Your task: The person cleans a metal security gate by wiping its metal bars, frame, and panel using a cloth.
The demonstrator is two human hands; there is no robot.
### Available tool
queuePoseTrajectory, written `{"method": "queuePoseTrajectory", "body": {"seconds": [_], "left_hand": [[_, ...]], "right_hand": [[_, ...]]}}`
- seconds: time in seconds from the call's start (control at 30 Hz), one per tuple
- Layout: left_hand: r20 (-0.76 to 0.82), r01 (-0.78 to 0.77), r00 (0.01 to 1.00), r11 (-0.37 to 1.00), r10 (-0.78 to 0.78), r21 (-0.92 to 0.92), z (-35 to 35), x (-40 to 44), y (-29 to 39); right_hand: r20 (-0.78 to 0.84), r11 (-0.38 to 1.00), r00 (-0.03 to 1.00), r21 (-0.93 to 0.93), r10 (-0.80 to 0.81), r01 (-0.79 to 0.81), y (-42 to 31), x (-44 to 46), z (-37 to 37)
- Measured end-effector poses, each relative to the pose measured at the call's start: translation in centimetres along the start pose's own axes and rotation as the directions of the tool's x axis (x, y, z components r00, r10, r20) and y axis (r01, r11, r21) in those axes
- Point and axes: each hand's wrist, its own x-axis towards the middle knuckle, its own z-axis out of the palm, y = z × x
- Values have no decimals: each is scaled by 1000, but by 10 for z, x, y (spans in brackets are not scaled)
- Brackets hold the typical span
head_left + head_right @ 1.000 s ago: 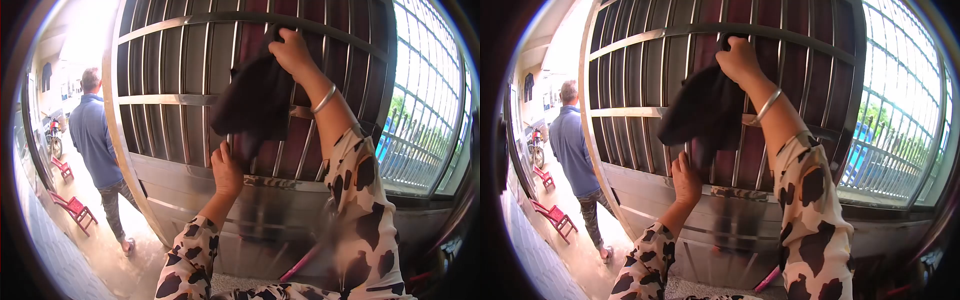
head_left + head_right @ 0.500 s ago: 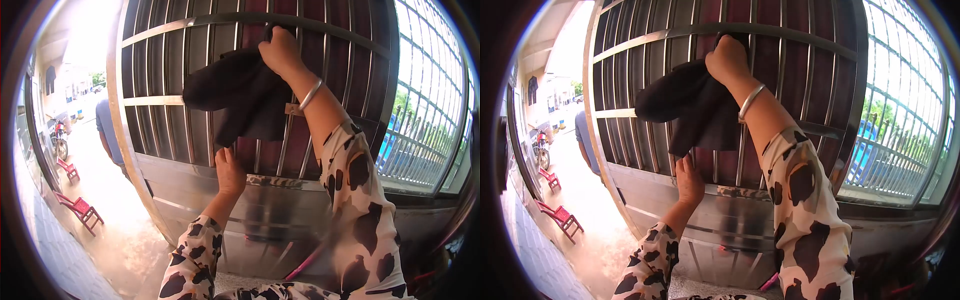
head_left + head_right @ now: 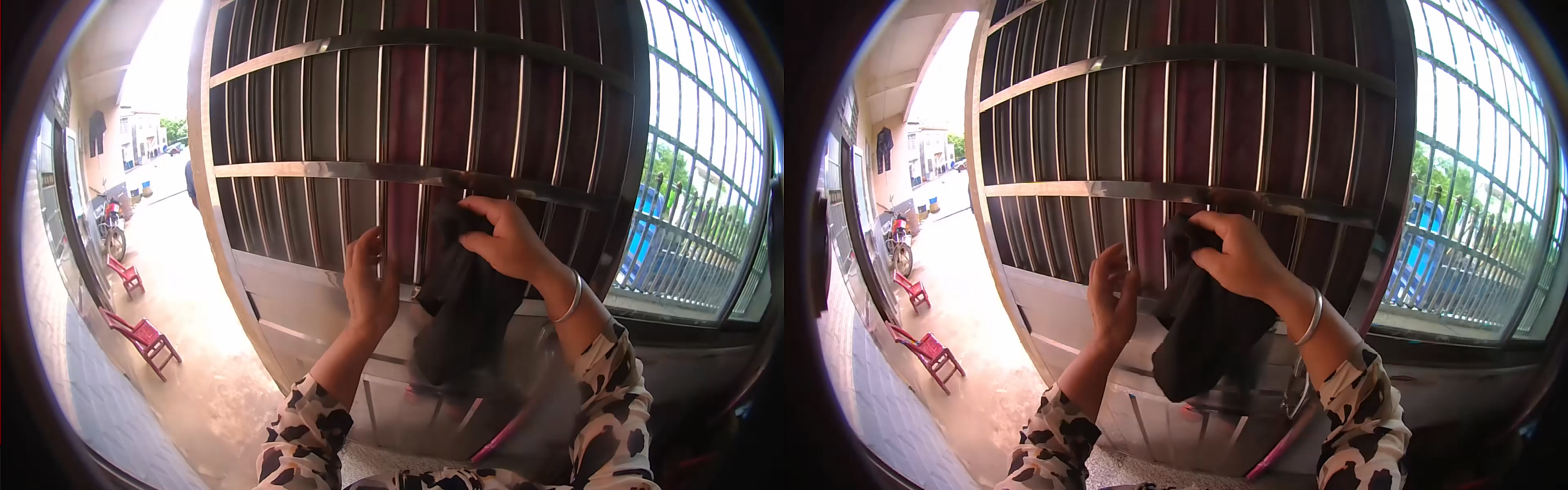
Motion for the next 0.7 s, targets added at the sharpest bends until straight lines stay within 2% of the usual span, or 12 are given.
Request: {"method": "queuePoseTrajectory", "body": {"seconds": [0.03, 0.1, 0.13, 0.2, 0.3, 0.4, 0.43, 0.5, 0.53, 0.6, 0.67, 0.7], "left_hand": [[127, 149, 986, 922, -110, -356, 0, -3, 19], [212, 190, 972, 856, -96, -481, 8, 2, 53], [293, 233, 954, 769, -62, -596, 11, 8, 62], [359, 267, 930, 815, -78, -515, 9, 20, 66], [406, 263, 910, 870, -80, -418, 6, 35, 60], [297, 53, 955, 980, 5, -190, -3, 63, 59], [173, -77, 981, 996, 84, -51, -6, 74, 62], [60, -191, 981, 976, 185, 108, -9, 96, 76], [42, -271, 963, 948, 268, 165, -11, 105, 89], [31, -345, 937, 909, 348, 234, -14, 128, 104], [183, -450, 877, 630, 444, 632, -15, 154, 111], [184, -447, 879, 626, 440, 638, -10, 165, 113]], "right_hand": [[-1, 1000, 1000, 7, -3, 3, 0, -1, 2], [-53, 934, 999, 356, -1, 20, -4, -2, 10], [-51, 930, 999, 366, -2, 21, -6, -1, 12], [-163, 902, 986, 421, -29, 96, -7, 3, 12], [-133, 885, 991, 463, 18, 46, 0, 4, 0], [-195, 910, 979, 412, 54, 32, -2, 0, -12], [-196, 907, 979, 419, 47, 41, 2, -2, -16], [-521, 958, 827, 57, -211, 280, 15, -14, -30], [-573, 944, 752, -157, -325, 289, 17, -22, -40], [-611, 850, 614, -483, -499, 211, 20, -40, -64], [-632, 743, 493, -668, -598, 45, 27, -56, -89], [-636, 683, 430, -728, -641, -57, 34, -63, -102]]}}
